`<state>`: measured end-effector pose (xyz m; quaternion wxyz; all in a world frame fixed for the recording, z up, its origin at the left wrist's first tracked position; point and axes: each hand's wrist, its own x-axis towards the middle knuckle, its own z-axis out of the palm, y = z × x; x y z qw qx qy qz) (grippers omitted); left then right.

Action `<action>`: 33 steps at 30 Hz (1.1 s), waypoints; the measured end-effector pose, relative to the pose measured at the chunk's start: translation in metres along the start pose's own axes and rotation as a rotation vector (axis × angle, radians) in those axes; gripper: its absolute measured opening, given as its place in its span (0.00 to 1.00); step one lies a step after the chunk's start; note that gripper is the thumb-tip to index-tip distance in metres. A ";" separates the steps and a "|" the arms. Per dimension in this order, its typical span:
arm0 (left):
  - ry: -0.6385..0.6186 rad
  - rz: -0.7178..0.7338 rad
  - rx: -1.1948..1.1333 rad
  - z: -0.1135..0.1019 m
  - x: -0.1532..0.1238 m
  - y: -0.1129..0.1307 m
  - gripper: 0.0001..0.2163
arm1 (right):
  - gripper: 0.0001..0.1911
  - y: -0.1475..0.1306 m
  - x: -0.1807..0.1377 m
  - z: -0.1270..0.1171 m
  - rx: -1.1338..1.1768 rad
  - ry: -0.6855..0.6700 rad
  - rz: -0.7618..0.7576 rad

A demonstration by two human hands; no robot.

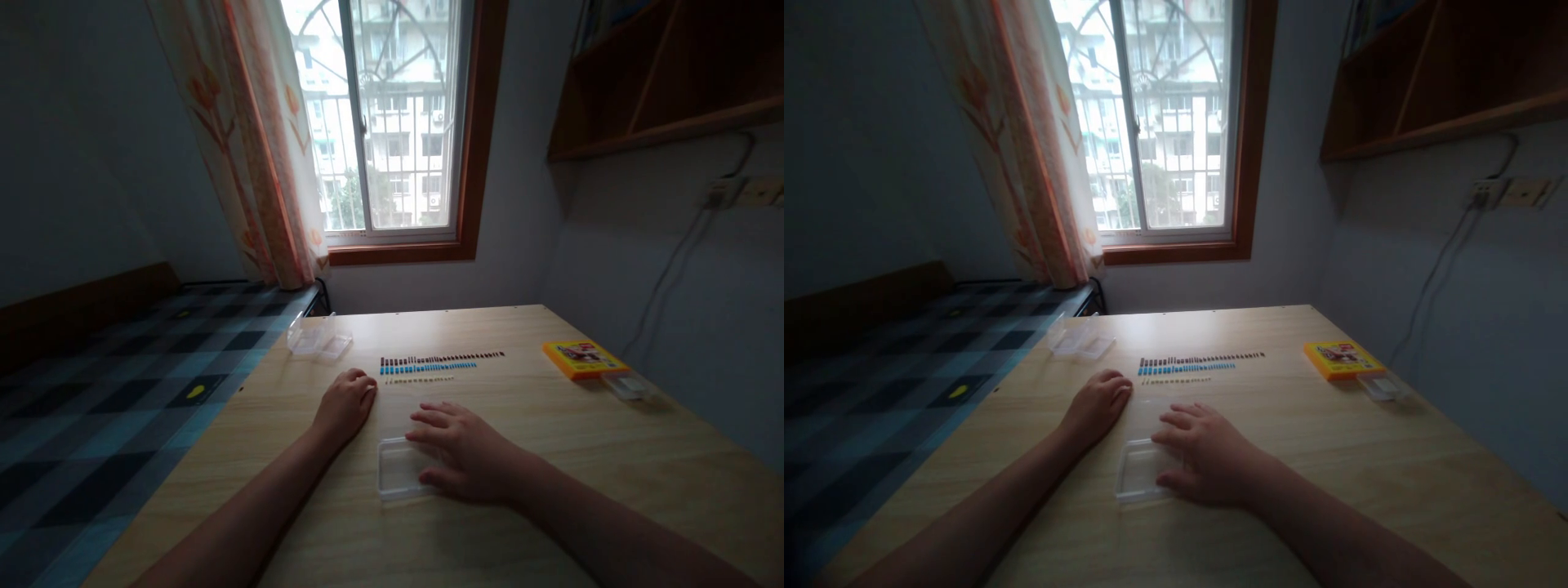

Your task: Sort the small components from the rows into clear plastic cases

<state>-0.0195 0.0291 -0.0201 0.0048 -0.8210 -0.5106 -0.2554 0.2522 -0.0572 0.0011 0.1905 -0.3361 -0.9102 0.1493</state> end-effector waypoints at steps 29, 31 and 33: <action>-0.070 -0.060 -0.076 -0.014 -0.007 -0.005 0.05 | 0.29 -0.001 -0.003 -0.003 -0.003 -0.012 0.002; -0.074 -0.057 -0.069 -0.014 -0.007 -0.004 0.06 | 0.29 -0.001 -0.003 -0.003 -0.001 -0.015 0.000; -0.082 -0.046 -0.062 -0.014 -0.007 -0.004 0.06 | 0.30 -0.001 -0.003 -0.003 -0.001 -0.014 0.003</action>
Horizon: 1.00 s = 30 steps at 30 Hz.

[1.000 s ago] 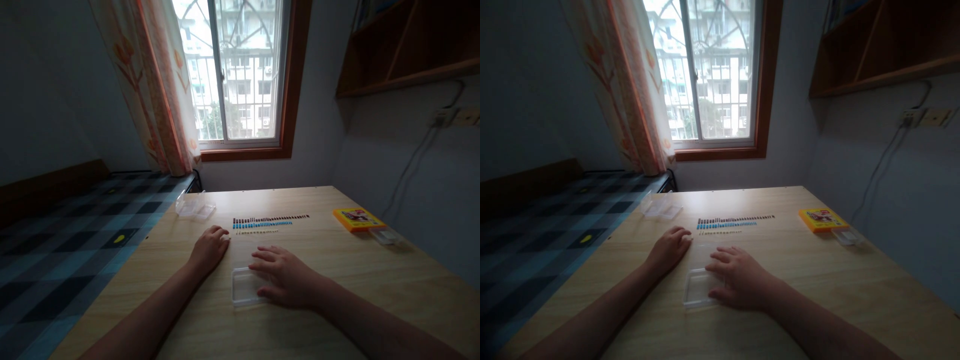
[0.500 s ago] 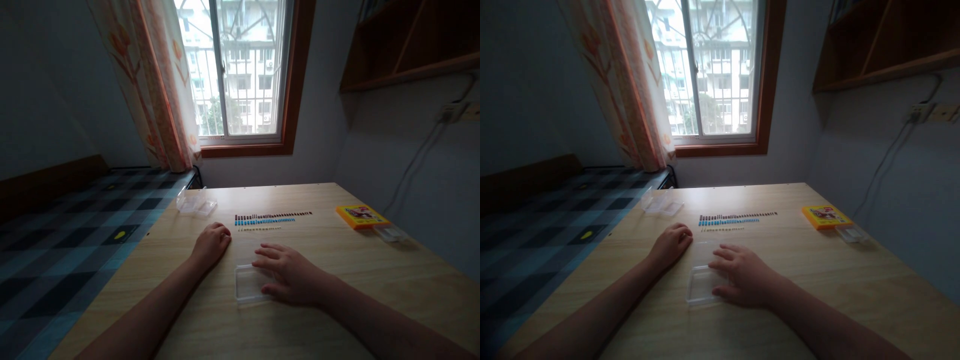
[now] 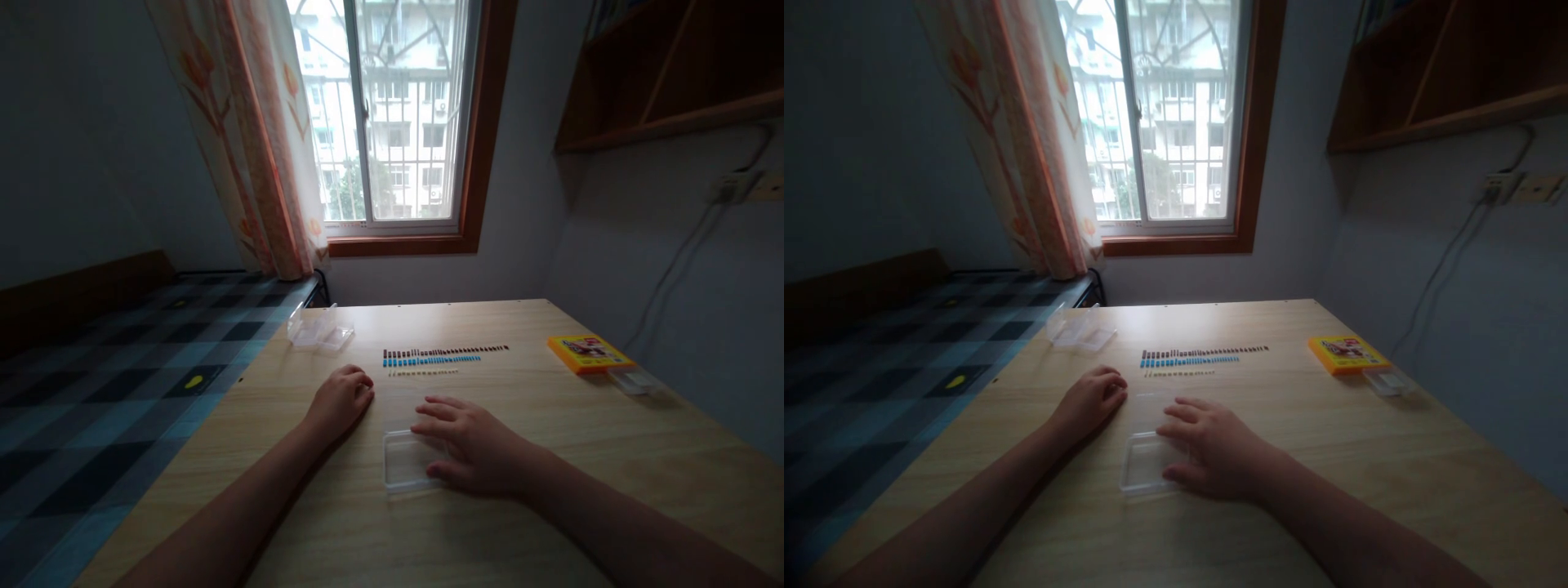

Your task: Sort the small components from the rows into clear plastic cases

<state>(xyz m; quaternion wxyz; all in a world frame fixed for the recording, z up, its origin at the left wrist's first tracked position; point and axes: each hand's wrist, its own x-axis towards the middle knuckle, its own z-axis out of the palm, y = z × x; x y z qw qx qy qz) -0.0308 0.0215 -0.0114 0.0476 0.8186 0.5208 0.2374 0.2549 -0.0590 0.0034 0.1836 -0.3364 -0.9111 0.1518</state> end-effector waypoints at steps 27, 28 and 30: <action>-0.426 0.239 0.052 -0.037 -0.032 0.081 0.06 | 0.28 0.003 -0.003 -0.002 -0.071 0.008 -0.007; -0.421 0.232 0.049 -0.036 -0.033 0.082 0.06 | 0.28 0.003 -0.003 -0.002 -0.074 0.007 -0.007; -0.413 0.218 0.036 -0.035 -0.034 0.082 0.06 | 0.28 0.002 -0.003 -0.002 -0.080 0.005 -0.008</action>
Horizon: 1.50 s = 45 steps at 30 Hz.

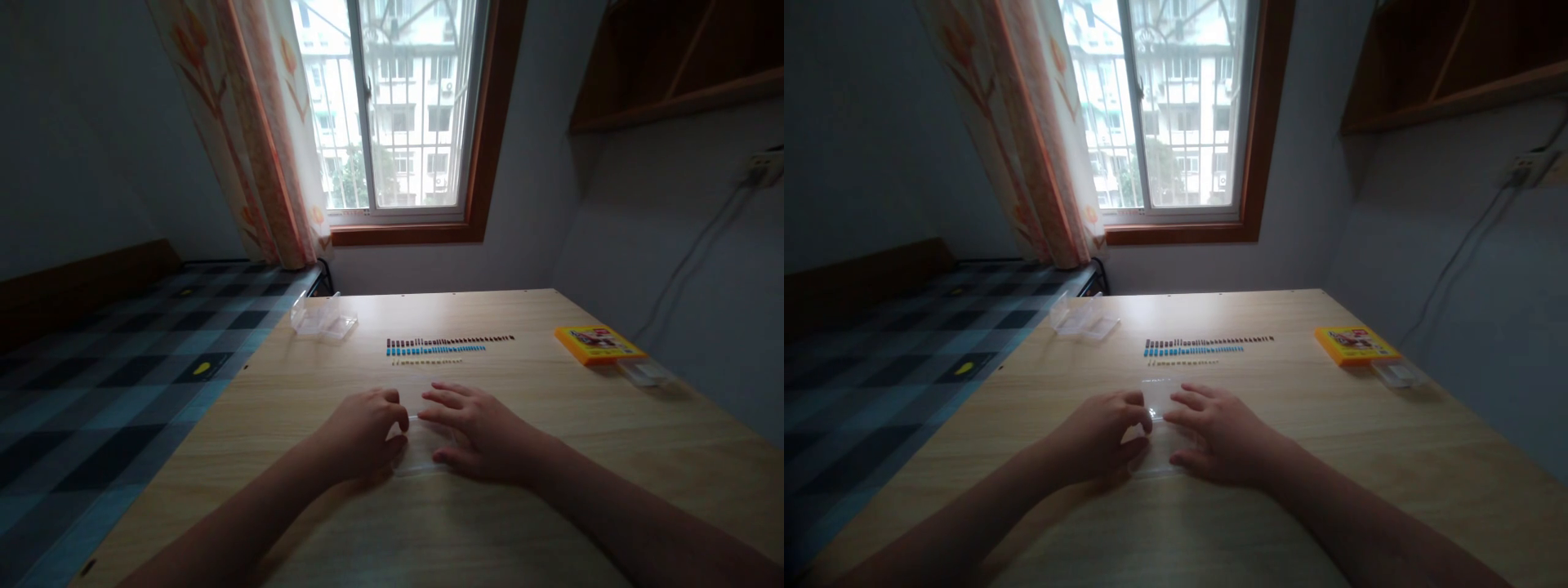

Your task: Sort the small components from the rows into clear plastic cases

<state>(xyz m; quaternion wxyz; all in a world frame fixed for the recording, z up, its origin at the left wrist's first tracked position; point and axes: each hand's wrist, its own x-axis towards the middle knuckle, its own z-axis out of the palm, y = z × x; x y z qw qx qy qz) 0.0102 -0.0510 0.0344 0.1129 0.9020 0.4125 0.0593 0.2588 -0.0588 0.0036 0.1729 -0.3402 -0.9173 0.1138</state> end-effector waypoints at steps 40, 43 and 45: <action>0.024 0.138 -0.023 0.027 -0.013 -0.017 0.40 | 0.28 0.005 -0.004 -0.003 -0.070 0.048 -0.133; 0.001 0.127 -0.062 0.030 -0.014 -0.017 0.41 | 0.20 0.004 -0.006 -0.001 -0.077 0.065 -0.157; -0.001 0.126 -0.084 0.033 -0.015 -0.017 0.41 | 0.17 0.002 -0.006 0.002 -0.078 0.077 -0.176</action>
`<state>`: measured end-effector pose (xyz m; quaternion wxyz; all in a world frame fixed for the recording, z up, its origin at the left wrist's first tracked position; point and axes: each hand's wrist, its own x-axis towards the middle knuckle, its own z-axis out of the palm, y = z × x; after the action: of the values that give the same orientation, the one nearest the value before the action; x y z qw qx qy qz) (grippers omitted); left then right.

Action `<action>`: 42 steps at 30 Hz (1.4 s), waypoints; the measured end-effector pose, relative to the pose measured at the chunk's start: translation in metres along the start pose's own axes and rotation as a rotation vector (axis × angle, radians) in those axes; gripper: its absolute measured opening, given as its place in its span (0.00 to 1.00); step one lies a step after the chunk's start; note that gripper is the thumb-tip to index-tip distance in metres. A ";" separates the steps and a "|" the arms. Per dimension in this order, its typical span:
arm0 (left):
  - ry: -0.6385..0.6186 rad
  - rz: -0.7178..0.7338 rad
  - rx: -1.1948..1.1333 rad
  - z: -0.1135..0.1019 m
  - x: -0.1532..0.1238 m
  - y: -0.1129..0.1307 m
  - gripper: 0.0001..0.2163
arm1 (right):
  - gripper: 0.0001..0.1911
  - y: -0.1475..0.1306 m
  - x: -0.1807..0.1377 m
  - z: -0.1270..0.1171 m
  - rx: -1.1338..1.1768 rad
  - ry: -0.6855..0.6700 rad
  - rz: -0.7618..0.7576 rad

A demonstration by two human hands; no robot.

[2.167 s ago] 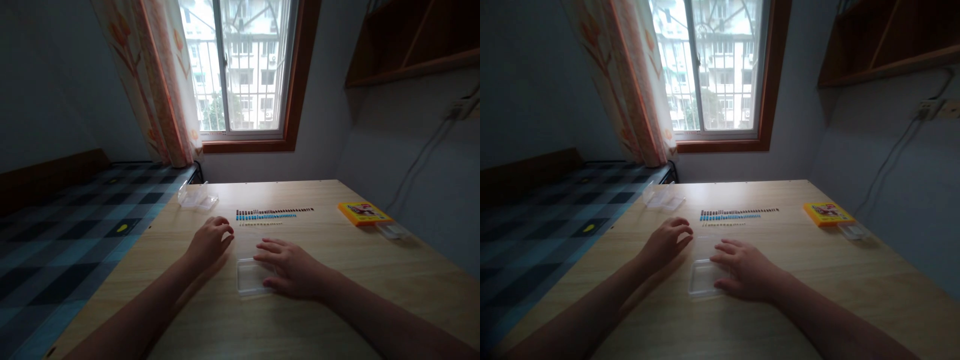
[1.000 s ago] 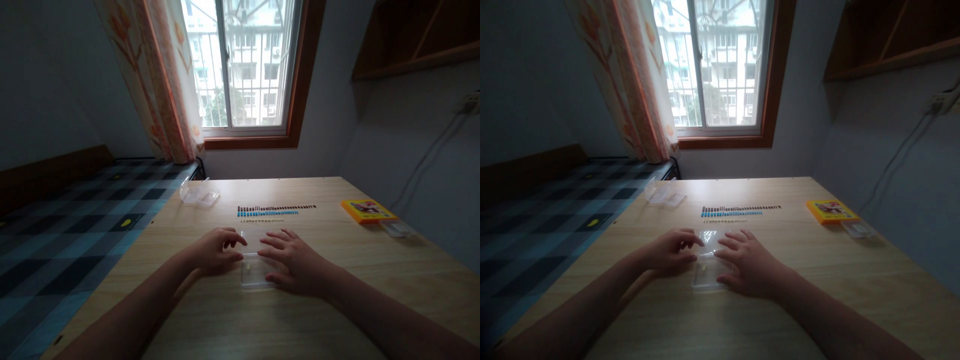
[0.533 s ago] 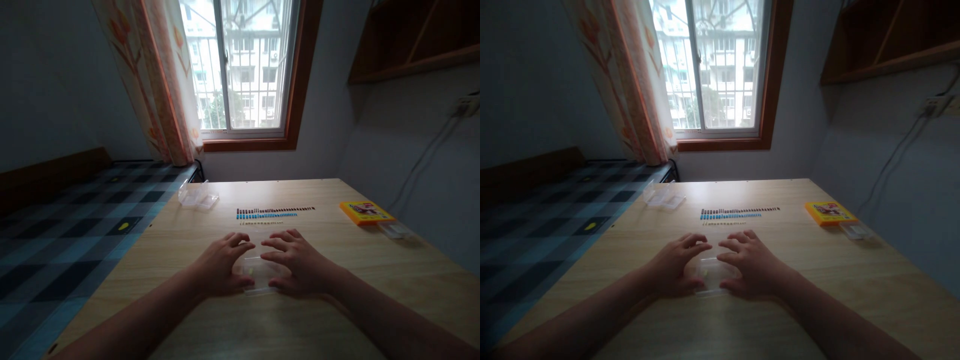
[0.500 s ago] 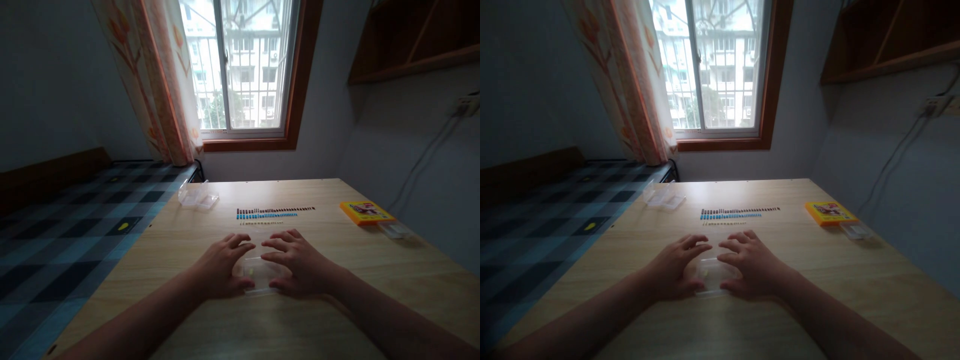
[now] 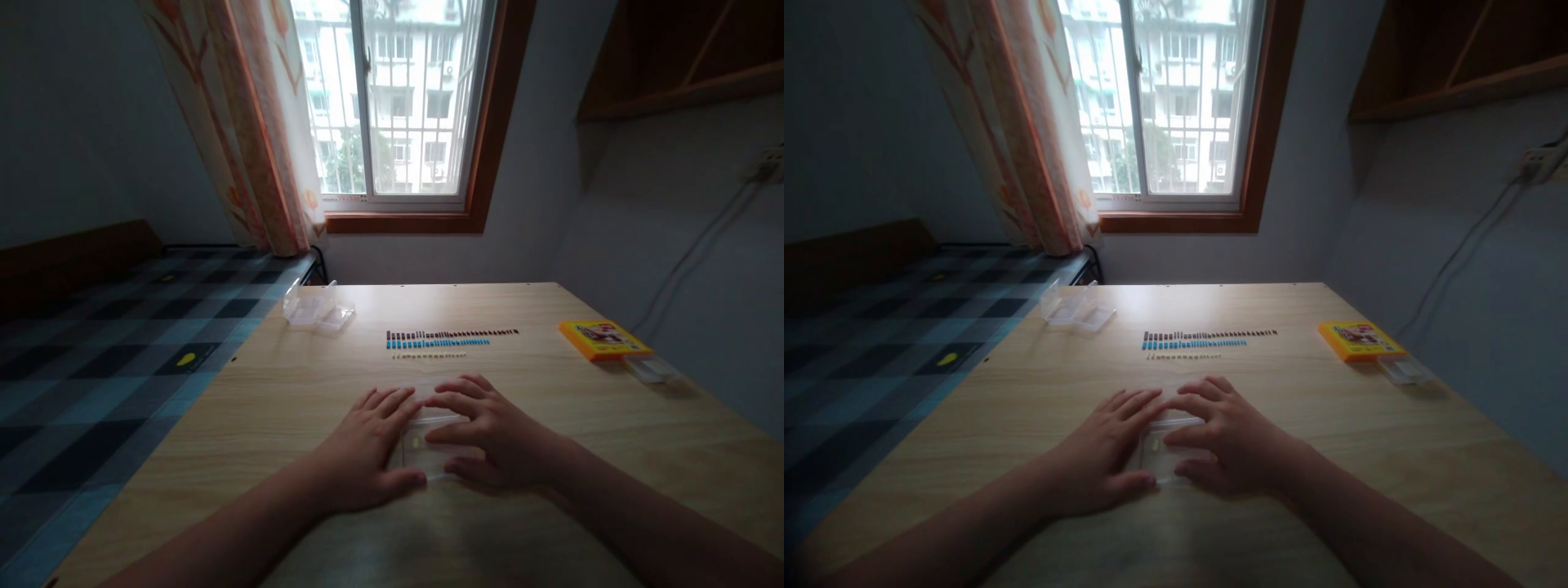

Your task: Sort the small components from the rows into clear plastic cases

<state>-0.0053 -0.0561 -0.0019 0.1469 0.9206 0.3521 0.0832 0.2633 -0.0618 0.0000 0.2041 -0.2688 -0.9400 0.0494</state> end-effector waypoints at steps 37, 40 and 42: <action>0.023 -0.027 -0.098 0.007 0.002 0.001 0.43 | 0.22 -0.014 0.003 0.008 0.106 -0.162 0.122; 0.013 -0.038 -0.101 0.006 0.002 0.002 0.44 | 0.23 -0.015 0.005 0.008 0.110 -0.177 0.133; 0.009 -0.042 -0.096 0.005 0.002 0.002 0.44 | 0.23 -0.016 0.005 0.008 0.110 -0.182 0.143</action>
<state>-0.0010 -0.0573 -0.0055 0.1910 0.9044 0.3678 0.1012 0.2486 -0.0723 -0.0019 0.1281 -0.3180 -0.9290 0.1395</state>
